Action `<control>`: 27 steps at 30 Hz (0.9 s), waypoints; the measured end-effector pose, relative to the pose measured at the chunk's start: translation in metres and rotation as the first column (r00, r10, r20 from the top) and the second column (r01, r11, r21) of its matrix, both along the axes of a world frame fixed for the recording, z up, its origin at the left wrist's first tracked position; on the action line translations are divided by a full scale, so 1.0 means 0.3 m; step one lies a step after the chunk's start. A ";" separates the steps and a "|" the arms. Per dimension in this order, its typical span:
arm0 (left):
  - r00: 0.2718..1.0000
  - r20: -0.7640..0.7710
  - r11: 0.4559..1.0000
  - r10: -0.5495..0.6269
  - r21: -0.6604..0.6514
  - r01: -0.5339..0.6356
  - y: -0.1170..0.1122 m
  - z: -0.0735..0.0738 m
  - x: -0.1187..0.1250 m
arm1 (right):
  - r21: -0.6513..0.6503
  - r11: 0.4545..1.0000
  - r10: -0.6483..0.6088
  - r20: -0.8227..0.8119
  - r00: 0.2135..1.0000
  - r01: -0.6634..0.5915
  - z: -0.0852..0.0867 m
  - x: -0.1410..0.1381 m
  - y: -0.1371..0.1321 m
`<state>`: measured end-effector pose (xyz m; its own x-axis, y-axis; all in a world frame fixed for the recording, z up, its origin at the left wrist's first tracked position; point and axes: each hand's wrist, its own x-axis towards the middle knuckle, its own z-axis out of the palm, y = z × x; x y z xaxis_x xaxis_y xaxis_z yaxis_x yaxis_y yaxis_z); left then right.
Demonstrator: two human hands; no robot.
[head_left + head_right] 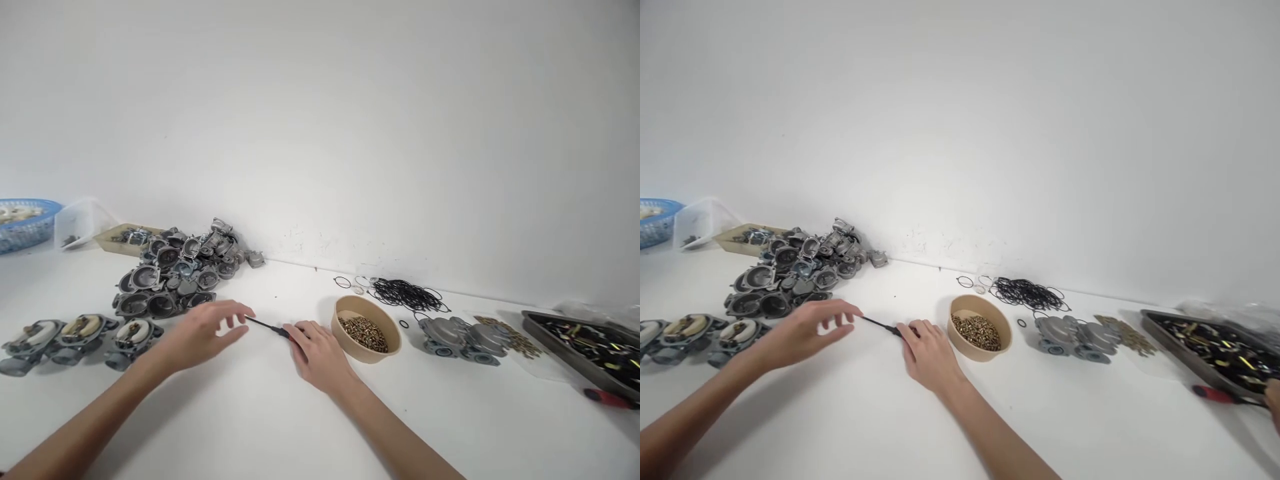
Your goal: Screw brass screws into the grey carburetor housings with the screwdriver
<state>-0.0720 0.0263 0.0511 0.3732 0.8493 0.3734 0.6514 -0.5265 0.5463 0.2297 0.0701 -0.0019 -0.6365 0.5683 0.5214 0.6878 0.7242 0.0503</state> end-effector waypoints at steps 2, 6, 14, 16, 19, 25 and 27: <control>0.980 0.059 0.978 0.188 0.078 -0.192 -0.064 0.018 -0.078 | -0.056 0.998 -0.027 -0.009 1.000 0.026 -0.003 0.018 0.008; 0.718 0.042 0.689 0.695 0.247 -0.682 -0.189 -0.051 -0.221 | -0.146 0.987 -0.067 -0.018 0.998 0.064 0.001 0.044 0.014; 0.475 -0.054 0.474 0.879 0.222 -0.852 -0.228 -0.209 -0.236 | -0.259 0.959 -0.123 -0.002 0.992 0.119 0.010 0.032 0.001; 0.434 -0.049 0.434 0.900 0.218 -0.874 -0.229 -0.203 -0.212 | -0.281 0.950 -0.138 0.007 0.990 0.135 0.020 0.035 -0.003; 0.460 -0.045 0.460 0.887 0.183 -0.869 -0.233 -0.191 -0.195 | -0.313 0.935 -0.164 0.027 0.986 0.164 0.036 0.045 -0.010; 0.683 -0.012 0.677 0.731 0.147 -0.721 -0.209 -0.225 -0.212 | -0.337 0.902 -0.266 0.064 0.962 0.271 0.061 0.065 -0.015; 0.783 0.036 0.772 0.621 0.143 -0.619 -0.188 -0.236 -0.196 | -0.336 0.892 -0.295 0.077 0.953 0.303 0.067 0.065 -0.017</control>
